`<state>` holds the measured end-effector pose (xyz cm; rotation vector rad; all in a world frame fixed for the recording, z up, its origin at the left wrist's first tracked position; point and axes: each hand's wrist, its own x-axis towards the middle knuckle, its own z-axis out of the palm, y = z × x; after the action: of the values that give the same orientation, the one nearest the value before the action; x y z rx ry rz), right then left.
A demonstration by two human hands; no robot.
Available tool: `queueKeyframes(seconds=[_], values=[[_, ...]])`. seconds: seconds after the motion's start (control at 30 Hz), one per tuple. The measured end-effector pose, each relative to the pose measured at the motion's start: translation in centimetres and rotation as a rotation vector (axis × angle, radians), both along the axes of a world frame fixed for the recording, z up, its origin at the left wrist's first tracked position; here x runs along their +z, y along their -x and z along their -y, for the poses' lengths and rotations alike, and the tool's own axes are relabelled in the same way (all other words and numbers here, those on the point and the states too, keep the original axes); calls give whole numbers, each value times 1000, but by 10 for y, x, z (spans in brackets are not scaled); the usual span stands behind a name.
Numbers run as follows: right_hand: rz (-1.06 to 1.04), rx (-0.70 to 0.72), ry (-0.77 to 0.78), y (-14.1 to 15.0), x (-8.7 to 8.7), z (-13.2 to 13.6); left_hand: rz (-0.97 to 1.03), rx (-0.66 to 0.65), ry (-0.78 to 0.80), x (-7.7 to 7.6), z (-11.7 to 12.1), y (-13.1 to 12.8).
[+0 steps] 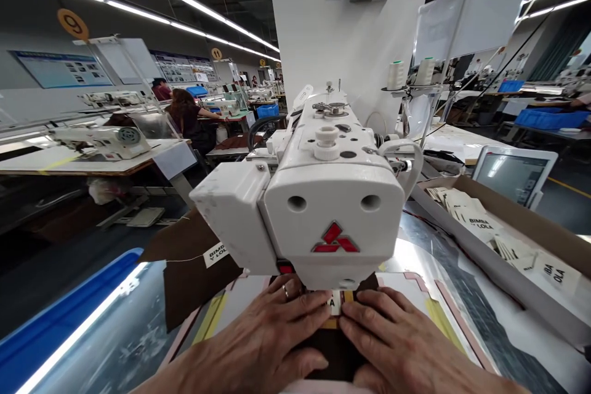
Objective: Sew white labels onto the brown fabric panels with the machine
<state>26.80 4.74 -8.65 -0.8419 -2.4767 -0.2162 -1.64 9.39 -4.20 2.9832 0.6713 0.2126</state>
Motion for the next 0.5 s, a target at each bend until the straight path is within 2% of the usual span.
queueKeyframes(seconds=[0.23,0.5], values=[[-51,-67,75,1,3,2,-4,45,98,10,-1,-17],[130,-173,245,9,16,5,24,34,70,1,-1,-9]])
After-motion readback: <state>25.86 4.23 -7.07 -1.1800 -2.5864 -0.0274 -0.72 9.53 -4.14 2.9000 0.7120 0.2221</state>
